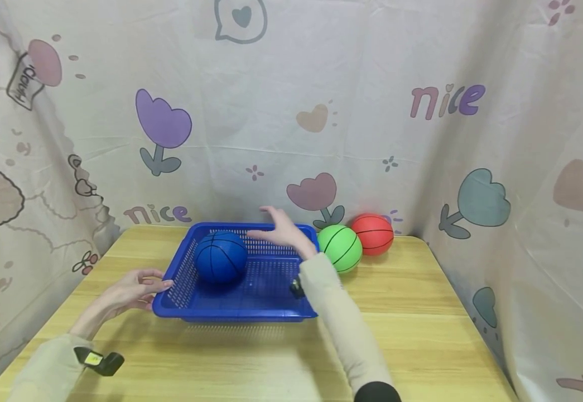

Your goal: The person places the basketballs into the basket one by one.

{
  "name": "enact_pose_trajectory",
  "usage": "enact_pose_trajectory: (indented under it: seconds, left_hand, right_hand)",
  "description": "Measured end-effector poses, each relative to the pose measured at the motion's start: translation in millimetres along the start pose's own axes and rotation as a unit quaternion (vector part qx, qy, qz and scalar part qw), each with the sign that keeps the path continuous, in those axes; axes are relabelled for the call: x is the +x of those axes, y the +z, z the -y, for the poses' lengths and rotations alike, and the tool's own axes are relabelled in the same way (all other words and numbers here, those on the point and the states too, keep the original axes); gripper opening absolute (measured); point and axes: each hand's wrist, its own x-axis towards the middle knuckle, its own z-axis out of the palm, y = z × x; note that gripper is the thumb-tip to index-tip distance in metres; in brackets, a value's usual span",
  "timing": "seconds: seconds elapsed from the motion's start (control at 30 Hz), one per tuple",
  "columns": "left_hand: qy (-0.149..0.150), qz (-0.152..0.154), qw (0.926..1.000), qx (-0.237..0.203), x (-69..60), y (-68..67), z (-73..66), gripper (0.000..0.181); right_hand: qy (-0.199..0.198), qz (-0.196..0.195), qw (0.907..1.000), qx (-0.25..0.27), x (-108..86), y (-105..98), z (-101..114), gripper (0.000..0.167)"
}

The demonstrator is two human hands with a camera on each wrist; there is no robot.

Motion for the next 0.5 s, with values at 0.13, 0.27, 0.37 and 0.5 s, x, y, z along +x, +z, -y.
enact_pose_trajectory:
  seconds: [0.13, 0.27, 0.37, 0.5]
  left_hand:
    - [0.01, 0.009, 0.9999, -0.005, 0.1, 0.2, 0.8, 0.064]
    - [0.01, 0.011, 0.9999, -0.008, 0.6, -0.1, 1.7, 0.061]
    - [0.01, 0.011, 0.9999, -0.005, 1.1, -0.5, 2.2, 0.062]
    - [0.01, 0.009, 0.9999, -0.001, 1.2, -0.7, 2.2, 0.063]
  right_hand:
    - [-0.01, -0.113, 0.9932, 0.029, -26.5, -29.1, -27.2, 0.062]
    - [0.0, -0.22, 0.9745, 0.044, -55.0, -46.6, -61.1, 0.056]
    - [0.022, -0.277, 0.9599, 0.038, -74.4, -51.5, -85.1, 0.054]
    - [0.051, -0.318, 0.9464, 0.019, -91.6, -50.3, -109.6, 0.056]
